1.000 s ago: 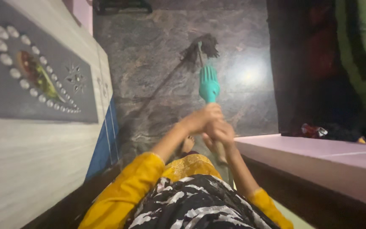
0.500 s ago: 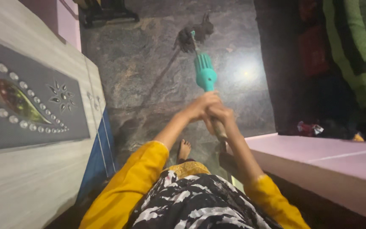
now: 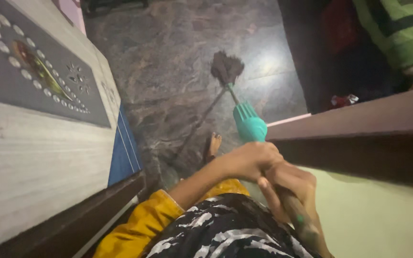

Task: The person mops a tiled floor in a bedroom using a teal spin mop. They move the mop back and forth across the floor, covering areas near a bed and a cabinet.

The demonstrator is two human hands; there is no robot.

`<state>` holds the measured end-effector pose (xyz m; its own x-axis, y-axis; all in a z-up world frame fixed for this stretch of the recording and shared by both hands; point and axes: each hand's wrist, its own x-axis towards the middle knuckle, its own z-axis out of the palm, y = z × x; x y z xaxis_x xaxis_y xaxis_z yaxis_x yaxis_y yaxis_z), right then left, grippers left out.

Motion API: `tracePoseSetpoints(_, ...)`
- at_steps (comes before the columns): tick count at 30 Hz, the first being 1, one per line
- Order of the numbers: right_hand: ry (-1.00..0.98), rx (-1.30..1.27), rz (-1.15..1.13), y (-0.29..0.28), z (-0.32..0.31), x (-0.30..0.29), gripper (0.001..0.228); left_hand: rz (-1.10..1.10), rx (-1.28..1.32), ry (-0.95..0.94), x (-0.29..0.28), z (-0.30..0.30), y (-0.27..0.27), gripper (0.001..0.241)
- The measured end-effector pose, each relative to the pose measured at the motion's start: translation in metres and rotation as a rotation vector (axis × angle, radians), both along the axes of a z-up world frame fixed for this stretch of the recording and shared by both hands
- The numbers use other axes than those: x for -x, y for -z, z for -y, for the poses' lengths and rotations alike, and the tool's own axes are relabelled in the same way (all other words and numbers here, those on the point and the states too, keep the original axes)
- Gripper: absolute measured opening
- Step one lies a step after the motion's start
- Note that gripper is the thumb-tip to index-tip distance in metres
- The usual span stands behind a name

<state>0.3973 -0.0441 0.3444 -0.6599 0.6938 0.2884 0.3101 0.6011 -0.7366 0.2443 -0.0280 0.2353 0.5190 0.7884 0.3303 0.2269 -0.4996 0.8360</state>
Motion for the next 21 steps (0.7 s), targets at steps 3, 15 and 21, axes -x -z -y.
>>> tracePoseSetpoints(3, -0.031, -0.062, -0.131, 0.005, 0.032, -0.014, 0.015, -0.030, 0.102, 0.078, -0.015, 0.031, -0.002, 0.026)
tracePoseSetpoints(15, -0.172, -0.252, -0.648, 0.071, -0.021, 0.016, 0.026, -0.006, 0.011, -0.077, -0.004, -0.008, 0.027, 0.031)
tracePoseSetpoints(21, -0.207, -0.275, -0.570, 0.094, -0.122, 0.037, 0.030, -0.020, 0.090, -0.167, 0.014, -0.102, 0.063, 0.036)
